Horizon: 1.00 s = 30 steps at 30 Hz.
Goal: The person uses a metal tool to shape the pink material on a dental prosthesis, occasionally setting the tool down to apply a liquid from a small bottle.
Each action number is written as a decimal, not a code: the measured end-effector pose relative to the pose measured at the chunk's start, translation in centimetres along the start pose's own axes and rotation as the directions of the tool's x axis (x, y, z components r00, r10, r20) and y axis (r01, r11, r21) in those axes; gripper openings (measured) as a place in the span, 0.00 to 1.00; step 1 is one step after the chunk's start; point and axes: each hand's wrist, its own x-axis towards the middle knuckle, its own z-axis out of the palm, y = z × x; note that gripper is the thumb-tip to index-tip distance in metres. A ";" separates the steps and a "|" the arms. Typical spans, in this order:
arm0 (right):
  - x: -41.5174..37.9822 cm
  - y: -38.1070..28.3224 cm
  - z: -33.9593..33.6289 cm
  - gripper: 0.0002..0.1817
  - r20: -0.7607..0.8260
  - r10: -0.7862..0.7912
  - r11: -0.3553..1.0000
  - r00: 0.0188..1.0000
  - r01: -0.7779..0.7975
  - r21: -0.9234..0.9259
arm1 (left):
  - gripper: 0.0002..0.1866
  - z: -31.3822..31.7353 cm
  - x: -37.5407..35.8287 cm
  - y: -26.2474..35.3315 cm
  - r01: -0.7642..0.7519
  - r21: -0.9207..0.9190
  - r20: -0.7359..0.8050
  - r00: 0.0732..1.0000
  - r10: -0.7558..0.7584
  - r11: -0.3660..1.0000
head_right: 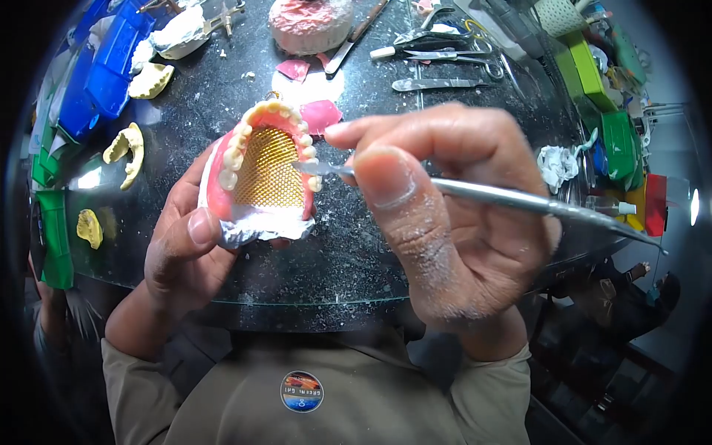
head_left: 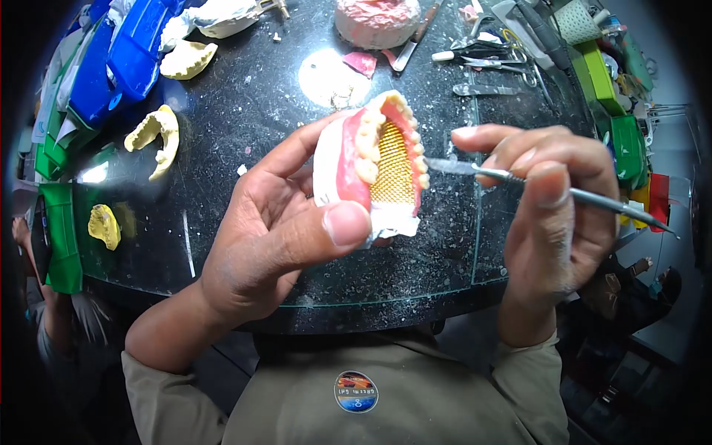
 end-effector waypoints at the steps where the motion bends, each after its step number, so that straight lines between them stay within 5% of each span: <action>1: -0.4 0.4 0.1 0.11 -0.006 0.013 1.000 1.000 -0.013 0.023 | 0.51 -0.1 0.0 -0.1 0.003 -0.019 0.006 1.000 -0.003 1.000; 30: -1.4 0.7 0.7 0.09 0.029 0.104 0.994 0.994 -0.103 -0.023 | 0.52 -0.3 0.0 -0.2 0.023 -0.070 0.011 1.000 -0.022 0.997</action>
